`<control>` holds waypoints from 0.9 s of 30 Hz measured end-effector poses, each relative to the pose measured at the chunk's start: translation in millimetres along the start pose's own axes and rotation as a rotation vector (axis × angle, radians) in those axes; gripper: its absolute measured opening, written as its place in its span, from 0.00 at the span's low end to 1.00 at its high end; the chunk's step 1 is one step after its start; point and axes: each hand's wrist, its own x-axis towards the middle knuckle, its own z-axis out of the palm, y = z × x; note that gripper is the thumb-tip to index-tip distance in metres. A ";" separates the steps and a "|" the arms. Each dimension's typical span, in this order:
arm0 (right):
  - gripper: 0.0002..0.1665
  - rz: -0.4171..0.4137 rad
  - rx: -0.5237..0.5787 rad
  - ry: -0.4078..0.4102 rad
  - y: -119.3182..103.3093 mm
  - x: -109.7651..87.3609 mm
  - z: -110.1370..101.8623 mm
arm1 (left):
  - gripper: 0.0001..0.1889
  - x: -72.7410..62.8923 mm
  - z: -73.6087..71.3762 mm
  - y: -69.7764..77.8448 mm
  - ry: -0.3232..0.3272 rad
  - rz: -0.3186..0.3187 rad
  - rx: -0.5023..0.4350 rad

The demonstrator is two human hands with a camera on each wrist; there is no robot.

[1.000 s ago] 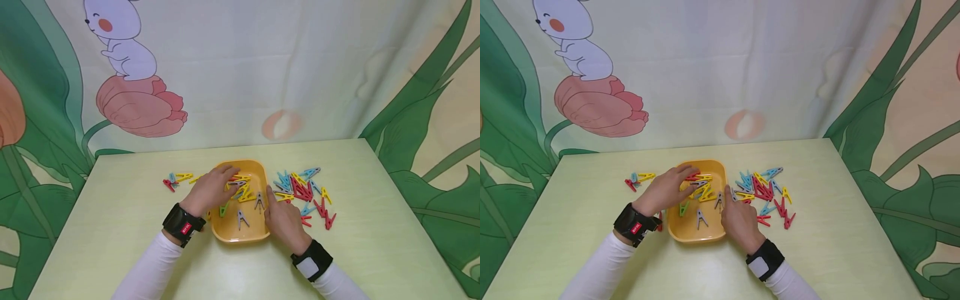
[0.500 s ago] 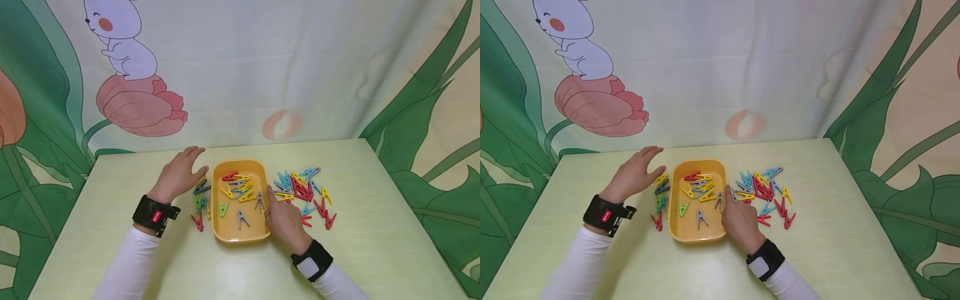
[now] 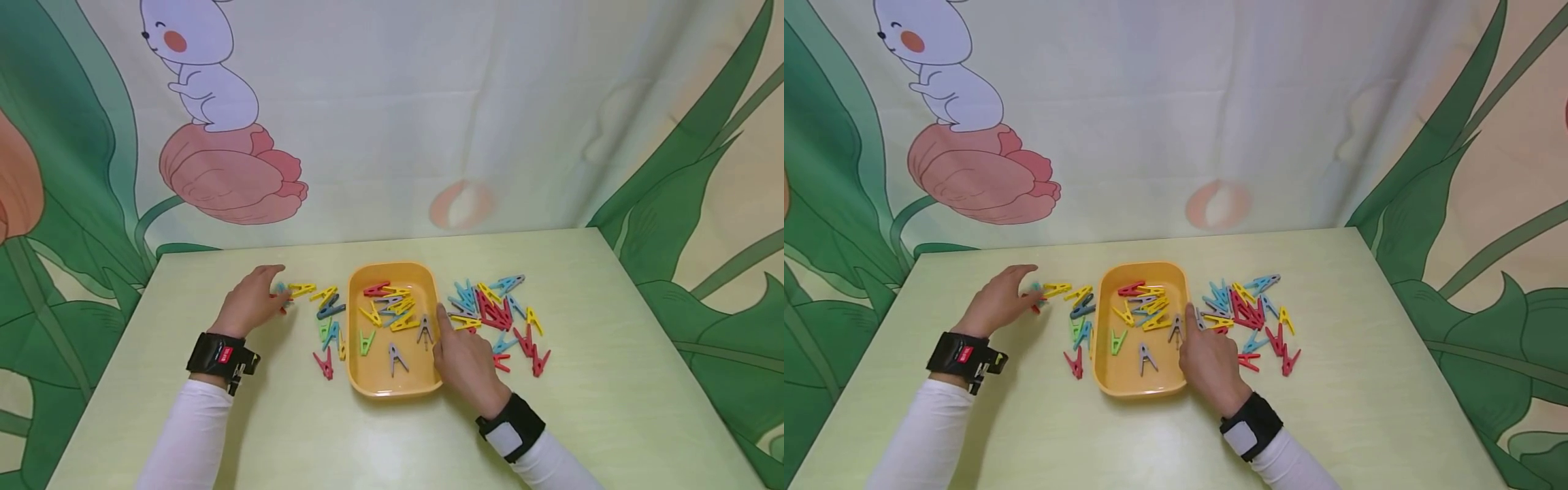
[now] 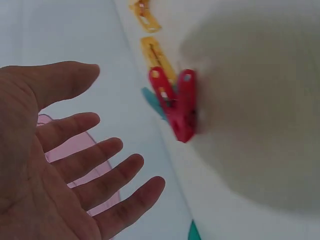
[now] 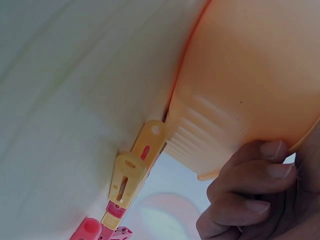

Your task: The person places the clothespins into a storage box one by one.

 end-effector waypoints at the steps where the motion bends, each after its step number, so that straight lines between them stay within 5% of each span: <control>1: 0.38 0.000 0.001 0.001 0.1 -0.1 0.2 | 0.32 0.5 2.7 -2.9 -0.012 -0.010 0.000; 19: 0.38 0.004 0.009 -0.003 -0.5 -0.9 -0.6 | 0.27 -3.7 23.2 -24.4 -0.081 -0.043 0.031; 27: 0.38 -0.012 0.003 0.013 -0.2 -0.6 -1.3 | 0.10 -10.7 28.8 -25.3 -0.079 -0.086 0.014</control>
